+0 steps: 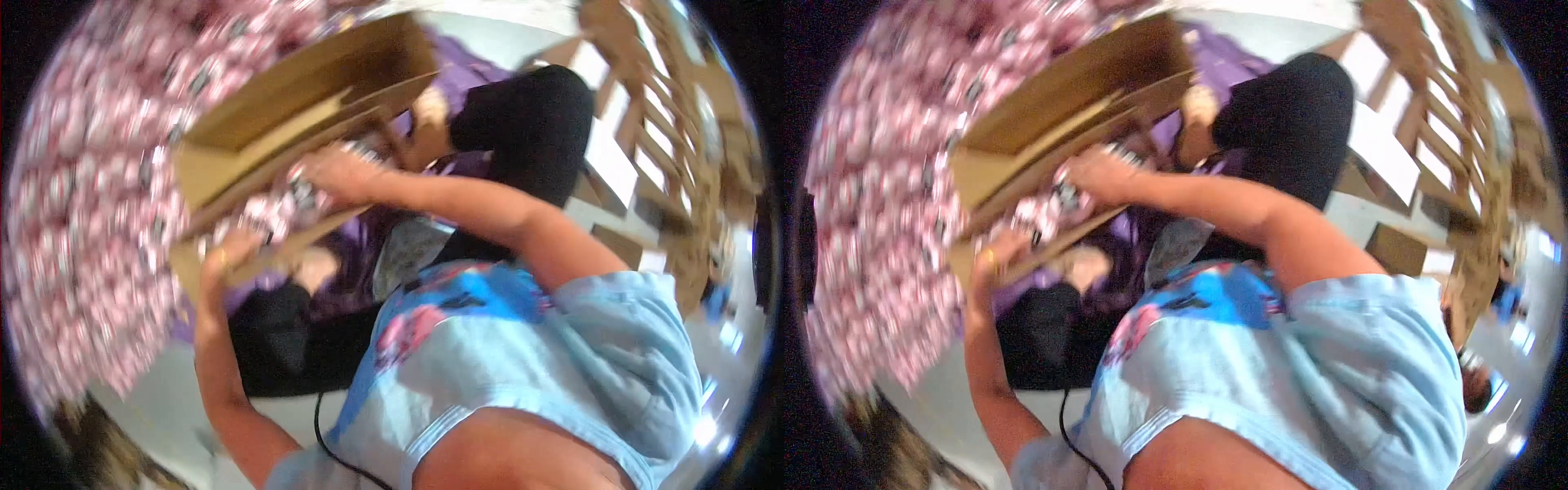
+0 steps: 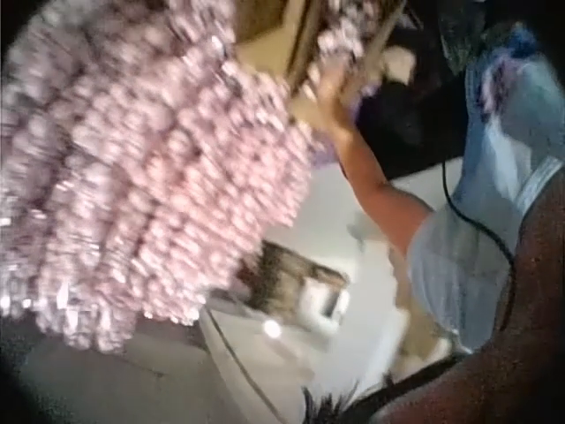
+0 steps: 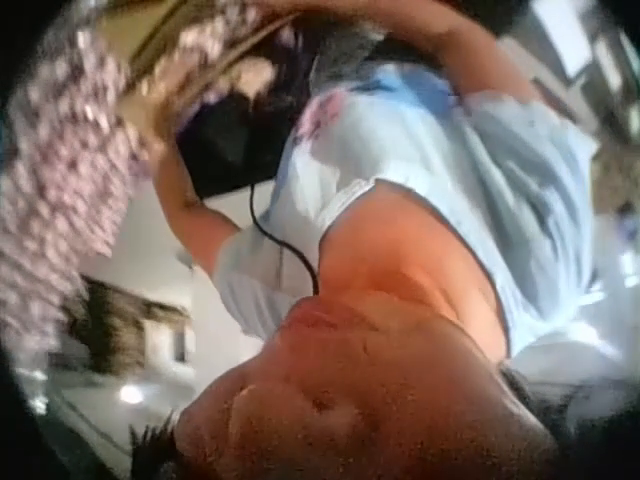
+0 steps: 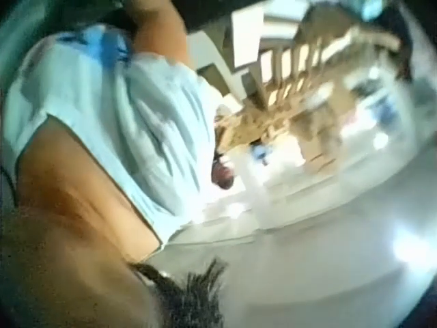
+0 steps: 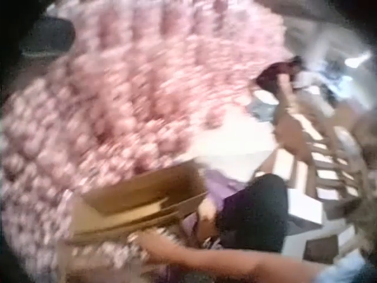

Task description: Packing small labeled products from bulk piles into cardboard boxes and preparing them for shipping.

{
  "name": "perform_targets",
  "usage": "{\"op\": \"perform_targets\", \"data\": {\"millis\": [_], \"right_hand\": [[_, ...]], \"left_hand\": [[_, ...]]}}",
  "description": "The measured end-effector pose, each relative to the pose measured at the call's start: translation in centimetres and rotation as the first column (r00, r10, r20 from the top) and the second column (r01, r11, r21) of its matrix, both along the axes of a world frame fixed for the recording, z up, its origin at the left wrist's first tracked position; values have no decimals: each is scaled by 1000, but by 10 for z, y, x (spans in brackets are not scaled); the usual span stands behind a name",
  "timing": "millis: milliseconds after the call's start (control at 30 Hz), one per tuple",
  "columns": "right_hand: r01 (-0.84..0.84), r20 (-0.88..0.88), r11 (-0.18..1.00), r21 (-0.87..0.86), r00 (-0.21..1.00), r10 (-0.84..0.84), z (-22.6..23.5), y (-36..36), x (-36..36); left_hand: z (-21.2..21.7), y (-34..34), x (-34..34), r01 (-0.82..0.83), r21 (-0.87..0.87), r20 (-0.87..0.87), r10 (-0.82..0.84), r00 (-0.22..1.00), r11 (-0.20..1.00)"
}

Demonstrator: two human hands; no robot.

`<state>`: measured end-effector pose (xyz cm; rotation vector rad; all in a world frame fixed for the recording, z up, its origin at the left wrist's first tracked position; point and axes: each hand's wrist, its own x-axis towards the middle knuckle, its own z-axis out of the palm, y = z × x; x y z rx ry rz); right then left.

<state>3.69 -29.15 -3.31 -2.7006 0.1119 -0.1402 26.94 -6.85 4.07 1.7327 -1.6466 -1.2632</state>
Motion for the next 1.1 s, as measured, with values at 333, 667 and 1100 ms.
{"op": "perform_targets", "data": {"millis": [333,667,1100], "right_hand": [[-27,455,904,427,870,-189,128,9,-117],[876,175,406,-260,456,-873,49,-121,-434],[848,448,334,-411,507,-736,40,-129,-429]], "left_hand": [[-44,-44,-20,316,264,323,-393,861,911],[-35,-95,-53,19,271,375,-124,919,962],[-55,-93,-39,59,227,413,-151,898,972]]}}
